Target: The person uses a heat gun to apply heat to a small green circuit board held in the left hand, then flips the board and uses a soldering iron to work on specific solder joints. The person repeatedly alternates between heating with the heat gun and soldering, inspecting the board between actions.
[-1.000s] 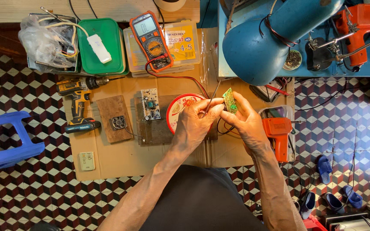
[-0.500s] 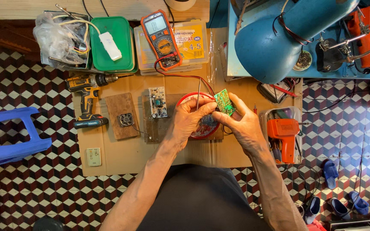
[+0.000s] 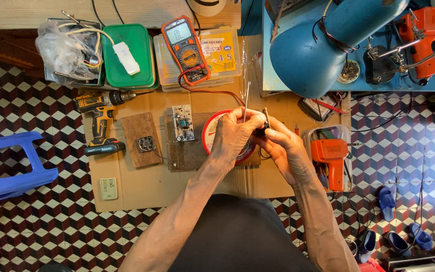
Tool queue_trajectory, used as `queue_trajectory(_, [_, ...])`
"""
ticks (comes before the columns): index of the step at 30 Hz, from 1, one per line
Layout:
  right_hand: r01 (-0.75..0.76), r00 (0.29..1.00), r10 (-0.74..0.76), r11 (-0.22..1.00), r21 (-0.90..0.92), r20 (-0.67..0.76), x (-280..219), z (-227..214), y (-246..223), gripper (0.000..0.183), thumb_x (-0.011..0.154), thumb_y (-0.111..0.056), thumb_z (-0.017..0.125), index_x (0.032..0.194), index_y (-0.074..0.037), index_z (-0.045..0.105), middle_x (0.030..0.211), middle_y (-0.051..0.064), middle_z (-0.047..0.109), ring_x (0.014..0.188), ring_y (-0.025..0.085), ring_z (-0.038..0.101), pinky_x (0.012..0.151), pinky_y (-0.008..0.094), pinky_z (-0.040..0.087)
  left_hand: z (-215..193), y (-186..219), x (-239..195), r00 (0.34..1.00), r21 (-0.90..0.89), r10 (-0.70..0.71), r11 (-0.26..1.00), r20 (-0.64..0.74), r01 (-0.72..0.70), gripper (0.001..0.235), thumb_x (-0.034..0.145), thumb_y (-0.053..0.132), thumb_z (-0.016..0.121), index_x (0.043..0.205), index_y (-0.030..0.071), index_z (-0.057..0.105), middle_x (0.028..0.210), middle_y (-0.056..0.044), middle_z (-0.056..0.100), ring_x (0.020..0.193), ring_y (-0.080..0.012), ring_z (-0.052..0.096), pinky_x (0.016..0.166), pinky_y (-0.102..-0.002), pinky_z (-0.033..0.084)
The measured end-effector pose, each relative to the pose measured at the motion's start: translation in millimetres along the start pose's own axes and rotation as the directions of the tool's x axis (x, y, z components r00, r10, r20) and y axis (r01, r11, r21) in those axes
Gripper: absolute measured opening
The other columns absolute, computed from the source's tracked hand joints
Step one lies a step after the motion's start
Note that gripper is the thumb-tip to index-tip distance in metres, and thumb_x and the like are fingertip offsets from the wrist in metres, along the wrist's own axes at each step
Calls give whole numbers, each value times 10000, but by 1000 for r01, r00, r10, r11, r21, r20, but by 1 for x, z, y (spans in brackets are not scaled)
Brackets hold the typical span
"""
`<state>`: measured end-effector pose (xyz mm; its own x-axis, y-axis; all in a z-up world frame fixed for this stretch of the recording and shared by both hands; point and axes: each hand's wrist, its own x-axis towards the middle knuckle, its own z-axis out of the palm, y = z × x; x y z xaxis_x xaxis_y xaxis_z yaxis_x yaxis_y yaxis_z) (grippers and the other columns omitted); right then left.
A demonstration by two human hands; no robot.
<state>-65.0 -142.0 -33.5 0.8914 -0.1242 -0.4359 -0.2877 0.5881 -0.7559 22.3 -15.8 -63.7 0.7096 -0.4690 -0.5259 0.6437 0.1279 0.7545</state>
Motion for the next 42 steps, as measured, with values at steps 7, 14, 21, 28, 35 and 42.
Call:
queue_trajectory(7, [29,999,-30,999,-29,-28,-1,0,3,670,916,-272,675,1444,87,471,1394,172,563,1346,269,538,1183,429,424,3,-1,1,1000,-42,19,999,8,-18,177,901,145,716,988,-5,685,866,-55,723,780,-102,682,721,-237,573])
queue_trajectory(14, [39,987,-42,999,-23,-157,2,-2,9,678,887,-209,711,1449,86,473,1334,176,599,1245,273,610,1131,431,480,1,1,-5,1000,-48,2,999,5,-2,193,916,165,698,991,-11,680,850,-66,721,713,-113,680,666,-227,554])
queue_trajectory(21, [25,988,-23,1000,11,-152,3,-4,10,656,889,-193,704,1438,76,465,1332,190,619,1216,287,644,1110,411,503,-1,-2,-3,999,-47,-46,998,-13,46,207,907,163,710,1012,-15,703,830,-76,723,631,-78,592,531,-204,410])
queue_trajectory(28, [16,963,-42,995,-102,-266,7,-13,14,611,892,-153,697,1432,62,508,1268,146,657,1135,231,662,1053,387,525,-29,-26,2,994,292,110,951,-13,-102,281,1028,282,573,1096,47,710,867,-37,738,750,-121,657,673,-274,525])
queue_trajectory(35, [53,967,-79,992,-111,-241,7,-24,8,639,903,-173,708,1455,63,490,1261,141,649,1148,216,655,1076,389,533,-46,-50,-14,948,855,317,496,-15,-152,287,1044,302,560,1101,79,732,852,-138,700,753,-308,668,679,-432,515])
queue_trajectory(42, [137,952,-202,954,-268,-231,5,-16,4,754,881,-116,737,1524,41,376,1391,111,597,1251,178,605,1075,341,498,-33,-34,-21,633,932,753,79,176,-353,308,874,285,721,1086,61,726,1003,-114,716,910,-311,658,764,-416,478])
